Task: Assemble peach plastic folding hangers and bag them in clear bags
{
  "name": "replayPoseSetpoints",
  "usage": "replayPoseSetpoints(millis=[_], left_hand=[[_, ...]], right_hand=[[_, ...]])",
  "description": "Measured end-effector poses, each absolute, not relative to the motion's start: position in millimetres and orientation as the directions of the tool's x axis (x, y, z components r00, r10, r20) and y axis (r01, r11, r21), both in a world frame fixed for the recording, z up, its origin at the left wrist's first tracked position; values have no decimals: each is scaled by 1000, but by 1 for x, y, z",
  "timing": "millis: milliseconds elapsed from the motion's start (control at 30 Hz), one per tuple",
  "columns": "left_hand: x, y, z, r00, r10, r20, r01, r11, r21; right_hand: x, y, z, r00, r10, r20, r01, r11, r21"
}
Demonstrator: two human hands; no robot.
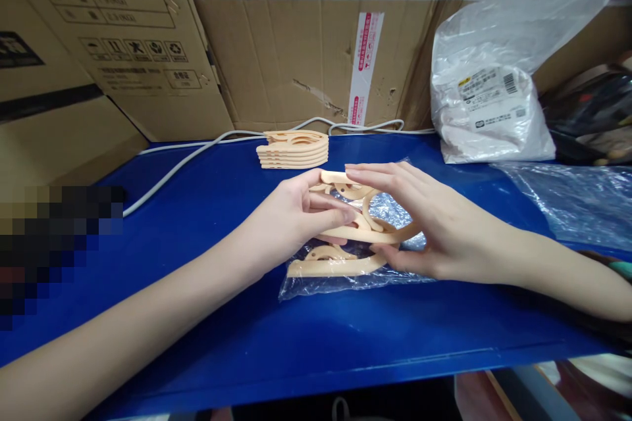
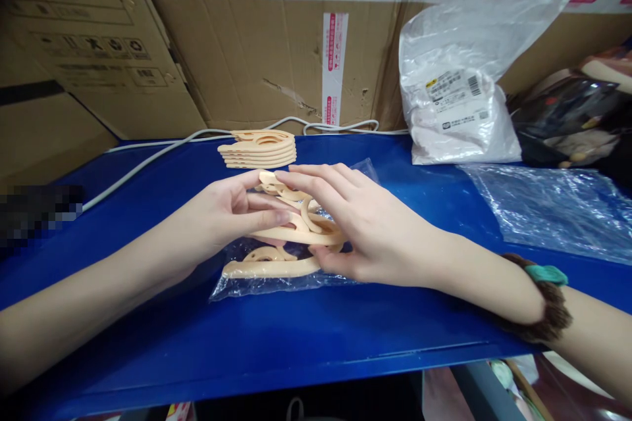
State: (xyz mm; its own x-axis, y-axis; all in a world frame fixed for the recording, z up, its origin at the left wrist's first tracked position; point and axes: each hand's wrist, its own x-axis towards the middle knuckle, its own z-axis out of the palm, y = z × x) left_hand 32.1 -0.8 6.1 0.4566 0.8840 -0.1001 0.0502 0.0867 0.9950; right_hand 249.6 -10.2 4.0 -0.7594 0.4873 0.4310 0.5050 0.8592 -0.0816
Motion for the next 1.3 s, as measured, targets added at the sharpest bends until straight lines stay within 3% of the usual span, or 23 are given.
replayPoseSetpoints(millis=[200, 433, 867, 1200, 1300], left_hand=[[33, -2, 7, 392, 914, -103, 32, 98, 995], [29, 3, 5, 339, 939, -62, 180, 0, 984], [33, -1, 13, 300, 952, 62, 326, -163, 931], [34, 0, 10, 372, 928, 22, 237, -118, 964], [31, 2, 8, 388, 918, 80, 323, -217, 921]], right_hand=[[248, -10, 2, -668, 549, 503, 613, 789, -46], [245, -11, 3, -718, 500, 484, 583, 812, 25], [237, -16, 4, -751, 478, 456, 516, 855, -48], [237, -17, 5, -762, 486, 427, 516, 855, -53], [243, -14, 11, -767, 492, 411, 523, 851, -44]])
